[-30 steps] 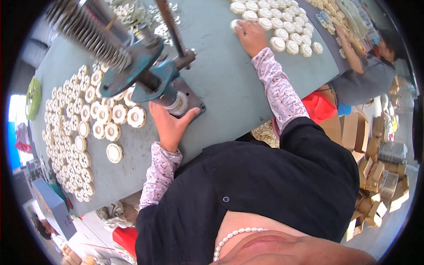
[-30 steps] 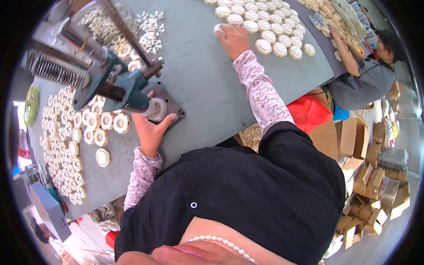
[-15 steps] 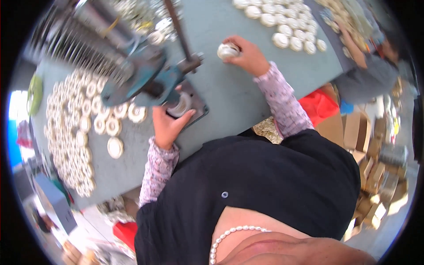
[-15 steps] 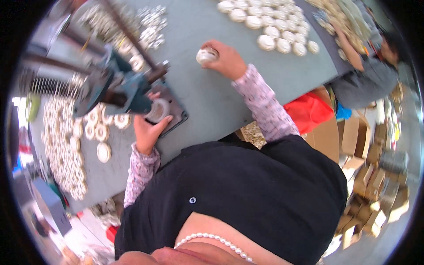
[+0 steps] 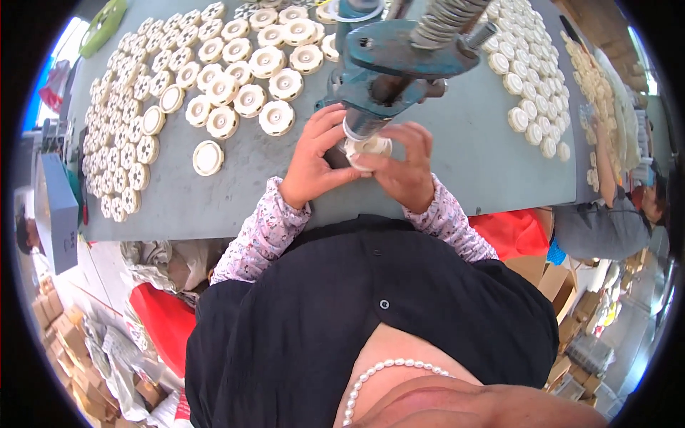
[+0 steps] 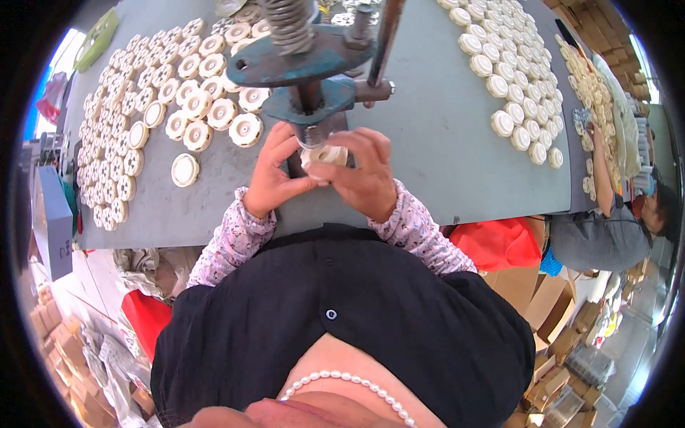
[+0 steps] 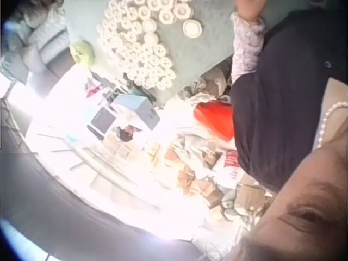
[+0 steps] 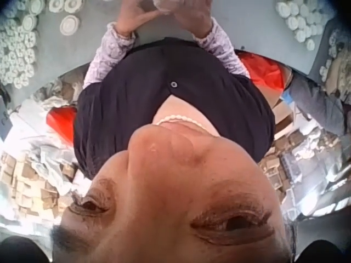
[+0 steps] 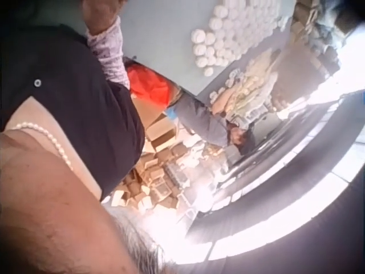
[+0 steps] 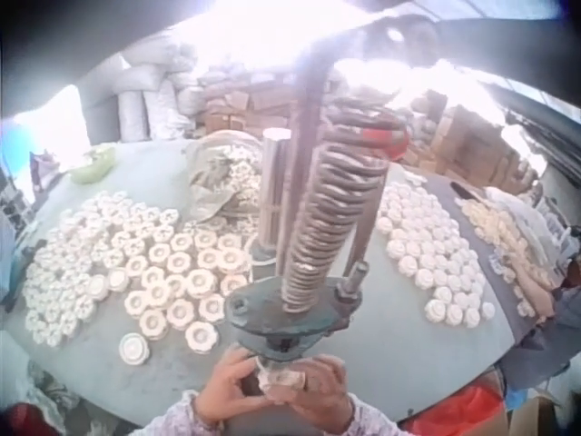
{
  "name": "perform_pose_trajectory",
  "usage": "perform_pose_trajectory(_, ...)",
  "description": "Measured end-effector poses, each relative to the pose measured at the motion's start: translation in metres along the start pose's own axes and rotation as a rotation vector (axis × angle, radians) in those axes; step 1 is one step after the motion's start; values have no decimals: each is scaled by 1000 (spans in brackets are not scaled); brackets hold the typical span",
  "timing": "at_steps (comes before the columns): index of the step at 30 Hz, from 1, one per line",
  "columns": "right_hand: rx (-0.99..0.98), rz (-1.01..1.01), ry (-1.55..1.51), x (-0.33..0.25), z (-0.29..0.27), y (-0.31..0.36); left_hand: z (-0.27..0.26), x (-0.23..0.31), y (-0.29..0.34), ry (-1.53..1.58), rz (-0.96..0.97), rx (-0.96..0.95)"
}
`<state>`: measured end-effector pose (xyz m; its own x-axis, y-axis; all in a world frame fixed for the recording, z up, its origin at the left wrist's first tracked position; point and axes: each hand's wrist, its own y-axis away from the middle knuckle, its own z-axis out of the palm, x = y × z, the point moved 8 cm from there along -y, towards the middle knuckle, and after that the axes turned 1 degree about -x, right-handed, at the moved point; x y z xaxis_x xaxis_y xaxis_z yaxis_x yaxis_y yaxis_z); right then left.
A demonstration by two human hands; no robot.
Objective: The person assembles circular plastic components by hand using a manual lever press.
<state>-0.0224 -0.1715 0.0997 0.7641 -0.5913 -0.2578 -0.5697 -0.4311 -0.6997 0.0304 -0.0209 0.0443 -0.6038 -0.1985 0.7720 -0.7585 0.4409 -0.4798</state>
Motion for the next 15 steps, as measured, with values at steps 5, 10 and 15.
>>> perform_pose_trajectory(5,-119,181,-301,30,2,5,-9,-11,0,5,-41,85)
perform_pose_trajectory(10,-131,60,-172,33,4,7,-6,-15,1,83,-79,38)
perform_pose_trajectory(15,-64,80,-161,30,2,1,-6,-20,-3,-58,-101,74)
